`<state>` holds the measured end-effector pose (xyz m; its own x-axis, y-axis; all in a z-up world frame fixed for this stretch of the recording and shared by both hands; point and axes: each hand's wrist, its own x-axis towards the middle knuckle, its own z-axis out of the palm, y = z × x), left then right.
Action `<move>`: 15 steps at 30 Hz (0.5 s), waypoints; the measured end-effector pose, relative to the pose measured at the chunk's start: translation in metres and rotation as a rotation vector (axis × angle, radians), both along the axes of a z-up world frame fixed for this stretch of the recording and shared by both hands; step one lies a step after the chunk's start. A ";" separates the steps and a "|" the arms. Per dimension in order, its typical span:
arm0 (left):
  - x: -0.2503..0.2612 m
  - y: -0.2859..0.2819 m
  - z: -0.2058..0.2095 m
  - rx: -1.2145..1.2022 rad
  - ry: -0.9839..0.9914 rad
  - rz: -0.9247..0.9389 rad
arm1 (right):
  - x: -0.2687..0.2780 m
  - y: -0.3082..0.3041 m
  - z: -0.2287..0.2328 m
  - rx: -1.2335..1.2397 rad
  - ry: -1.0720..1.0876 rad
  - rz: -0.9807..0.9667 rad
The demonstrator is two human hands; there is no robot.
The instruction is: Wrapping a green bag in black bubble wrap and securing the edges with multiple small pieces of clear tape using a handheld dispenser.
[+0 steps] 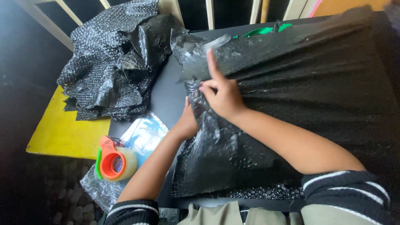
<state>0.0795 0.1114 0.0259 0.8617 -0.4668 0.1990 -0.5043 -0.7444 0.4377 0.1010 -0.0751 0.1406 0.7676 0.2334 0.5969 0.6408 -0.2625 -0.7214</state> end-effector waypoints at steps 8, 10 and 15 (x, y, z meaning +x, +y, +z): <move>0.053 0.044 -0.120 -0.032 -0.328 -0.111 | 0.020 0.012 -0.051 -0.370 0.187 -0.007; 0.050 0.017 -0.127 0.233 -0.502 0.197 | 0.021 0.011 -0.052 -0.375 0.172 -0.003; 0.035 0.043 -0.070 -0.478 -0.252 0.068 | 0.023 0.010 -0.054 -0.360 0.175 0.027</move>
